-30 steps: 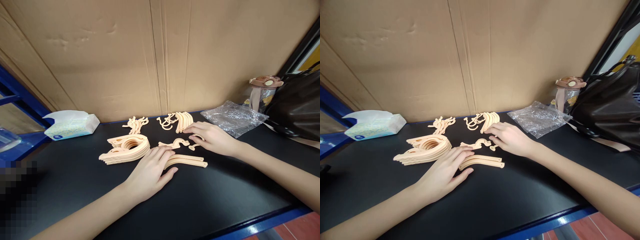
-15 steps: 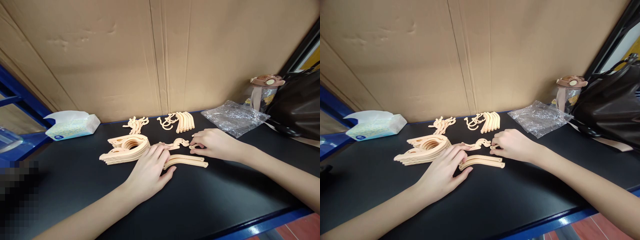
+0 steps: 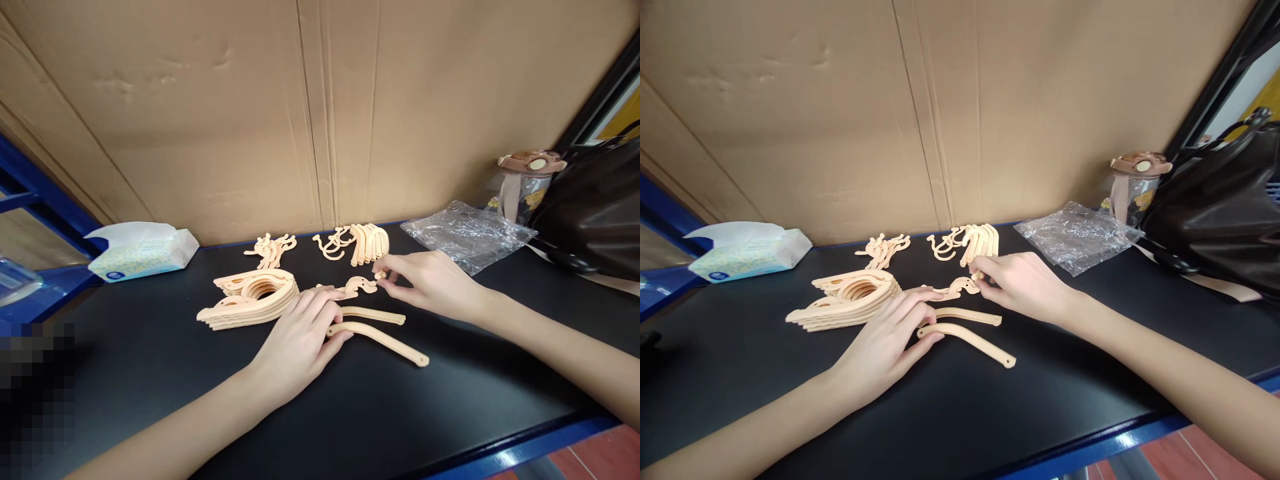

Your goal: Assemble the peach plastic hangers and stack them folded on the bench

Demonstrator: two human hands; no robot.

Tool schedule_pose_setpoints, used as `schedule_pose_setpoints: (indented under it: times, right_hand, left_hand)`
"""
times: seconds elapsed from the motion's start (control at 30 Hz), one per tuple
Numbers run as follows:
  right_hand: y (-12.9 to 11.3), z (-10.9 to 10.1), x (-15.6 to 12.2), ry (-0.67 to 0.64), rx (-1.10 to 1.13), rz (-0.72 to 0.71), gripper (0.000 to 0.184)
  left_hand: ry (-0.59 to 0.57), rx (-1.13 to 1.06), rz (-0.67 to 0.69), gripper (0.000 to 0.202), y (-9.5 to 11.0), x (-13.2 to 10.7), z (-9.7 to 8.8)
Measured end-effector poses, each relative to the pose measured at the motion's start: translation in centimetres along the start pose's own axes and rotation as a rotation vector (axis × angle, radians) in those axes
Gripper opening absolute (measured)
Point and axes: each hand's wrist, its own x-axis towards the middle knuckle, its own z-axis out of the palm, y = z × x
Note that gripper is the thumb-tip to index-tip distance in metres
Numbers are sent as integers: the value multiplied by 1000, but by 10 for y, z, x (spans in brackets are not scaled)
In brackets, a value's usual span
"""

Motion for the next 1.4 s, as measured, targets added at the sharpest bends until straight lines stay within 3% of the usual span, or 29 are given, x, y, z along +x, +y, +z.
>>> schedule_pose_setpoints:
  times: [0.27, 0.63, 0.87, 1.4]
  right_hand:
    - [3, 5, 1, 23, 48, -160, 18]
    - [2, 8, 1, 111, 98, -221, 18]
    - [-2, 9, 0, 141, 220, -208, 19]
    - [1, 16, 2, 100, 102, -274, 24]
  left_hand:
    - [66, -308, -41, 6, -2, -5, -4]
    - [138, -681, -300, 11, 2, -4, -5]
    - [62, -682, -325, 8, 3, -1, -5]
    - [-138, -654, -292, 18, 8, -2, -2]
